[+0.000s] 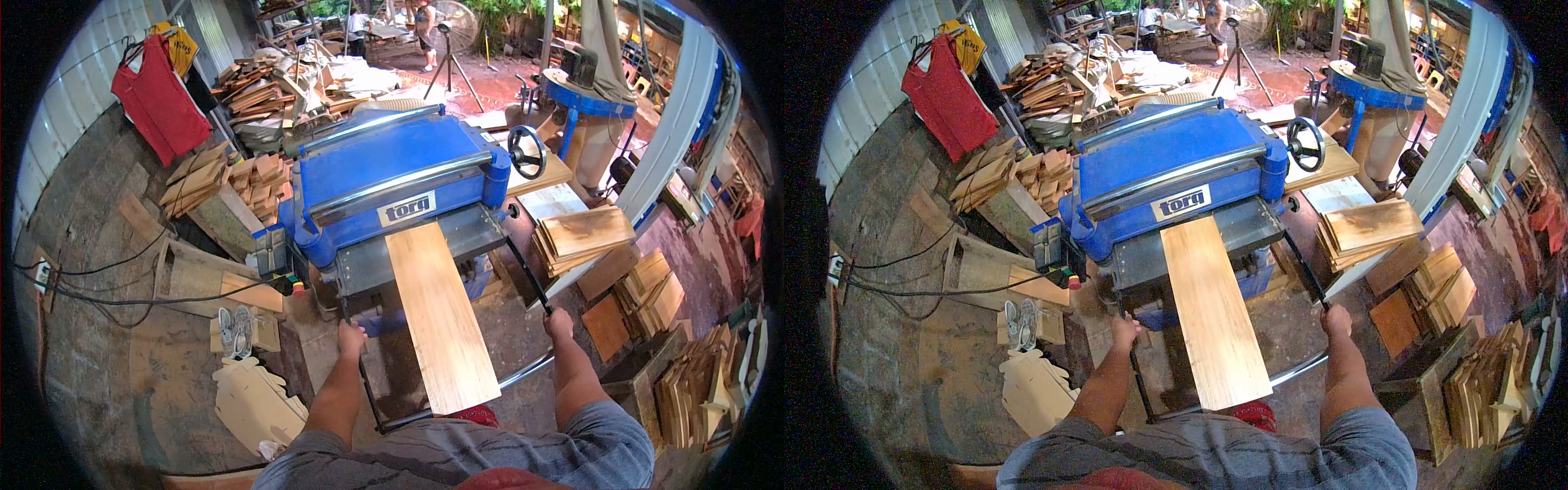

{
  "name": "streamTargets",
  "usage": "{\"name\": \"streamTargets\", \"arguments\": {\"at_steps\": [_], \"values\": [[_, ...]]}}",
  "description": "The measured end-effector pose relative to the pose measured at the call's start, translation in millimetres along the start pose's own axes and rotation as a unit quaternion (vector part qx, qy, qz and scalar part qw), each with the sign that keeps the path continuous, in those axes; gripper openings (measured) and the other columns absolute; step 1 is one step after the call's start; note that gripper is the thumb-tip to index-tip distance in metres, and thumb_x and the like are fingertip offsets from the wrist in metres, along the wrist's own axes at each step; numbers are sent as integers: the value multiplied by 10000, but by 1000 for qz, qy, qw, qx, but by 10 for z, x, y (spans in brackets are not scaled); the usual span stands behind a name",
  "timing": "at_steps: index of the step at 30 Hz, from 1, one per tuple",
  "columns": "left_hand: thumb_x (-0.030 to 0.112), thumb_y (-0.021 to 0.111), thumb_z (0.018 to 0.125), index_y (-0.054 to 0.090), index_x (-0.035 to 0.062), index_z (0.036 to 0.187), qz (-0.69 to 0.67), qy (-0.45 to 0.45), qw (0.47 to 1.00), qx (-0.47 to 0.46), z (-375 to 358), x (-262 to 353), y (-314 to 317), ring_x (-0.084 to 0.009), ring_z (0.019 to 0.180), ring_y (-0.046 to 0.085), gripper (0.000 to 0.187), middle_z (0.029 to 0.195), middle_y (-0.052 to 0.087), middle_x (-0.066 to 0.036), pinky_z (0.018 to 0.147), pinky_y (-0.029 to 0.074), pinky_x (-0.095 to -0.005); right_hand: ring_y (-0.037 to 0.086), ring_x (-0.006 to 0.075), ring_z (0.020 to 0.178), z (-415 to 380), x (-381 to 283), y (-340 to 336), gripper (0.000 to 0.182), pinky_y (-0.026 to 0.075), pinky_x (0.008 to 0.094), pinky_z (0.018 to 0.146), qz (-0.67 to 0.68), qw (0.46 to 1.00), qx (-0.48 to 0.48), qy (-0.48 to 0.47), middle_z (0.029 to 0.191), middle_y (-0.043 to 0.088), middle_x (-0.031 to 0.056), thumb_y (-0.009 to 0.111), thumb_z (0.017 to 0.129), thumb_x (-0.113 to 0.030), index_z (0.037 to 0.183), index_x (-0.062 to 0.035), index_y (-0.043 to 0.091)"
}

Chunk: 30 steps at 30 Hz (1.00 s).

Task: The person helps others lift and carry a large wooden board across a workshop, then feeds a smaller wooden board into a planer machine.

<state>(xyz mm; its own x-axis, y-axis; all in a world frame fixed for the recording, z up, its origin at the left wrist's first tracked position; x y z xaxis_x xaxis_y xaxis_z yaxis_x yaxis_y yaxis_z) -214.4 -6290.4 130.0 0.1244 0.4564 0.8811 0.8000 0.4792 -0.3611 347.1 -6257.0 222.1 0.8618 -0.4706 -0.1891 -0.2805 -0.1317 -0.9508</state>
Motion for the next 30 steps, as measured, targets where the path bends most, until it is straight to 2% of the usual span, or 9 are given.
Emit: {"name": "streamTargets", "arguments": {"at_steps": [9, 18, 21, 30], "values": [[25, 435, 904, 475, -12, 1096, 8, -27, 1000, 2, -116, 191, -18, -200, 586, 610, 200, 758, 609, -119, 477, 512, -319, 609, 357, 967, -40, -26, -47, 311, 483, 441, 844, 6, 1000, -5, -3, 1020, 640, 184, 560, 844, -328, 1058, -117, 638], [37, 450, 903, 481, -6, 1069, -21, -20, 1000, -4, -52, 126, -12, -200, 553, 602, 174, 732, 608, -103, 487, 507, -313, 607, 358, 973, -18, -19, -43, 314, 482, 445, 846, -3, 1000, -20, 15, 1028, 635, 195, 574, 836, -320, 1054, -104, 639], [55, 460, 905, 493, -9, 1043, 23, -21, 999, -7, -65, 106, -27, -198, 543, 600, 156, 716, 608, -98, 487, 500, -314, 608, 360, 970, -13, -2, -23, 311, 482, 446, 847, 3, 1000, -11, -3, 1023, 636, 195, 574, 837, -323, 1045, -103, 644], [73, 462, 906, 505, -3, 1035, 13, -28, 1000, 5, -182, 244, -40, -207, 531, 606, 156, 701, 613, -100, 468, 496, -327, 610, 352, 970, -26, -13, -20, 304, 483, 441, 851, 2, 1000, 3, 3, 1023, 639, 183, 576, 833, -323, 1049, -119, 642]]}}
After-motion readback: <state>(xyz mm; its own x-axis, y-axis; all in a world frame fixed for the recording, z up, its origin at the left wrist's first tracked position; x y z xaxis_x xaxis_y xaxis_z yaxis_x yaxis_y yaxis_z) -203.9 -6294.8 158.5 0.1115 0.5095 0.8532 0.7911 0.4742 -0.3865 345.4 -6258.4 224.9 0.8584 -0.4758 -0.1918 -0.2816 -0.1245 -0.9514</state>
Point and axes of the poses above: each hand's wrist, its own z-axis towards the middle knuckle, its own y-axis out of the palm, x = y × z, the point moved 1 cm from there along z, towards the middle knuckle
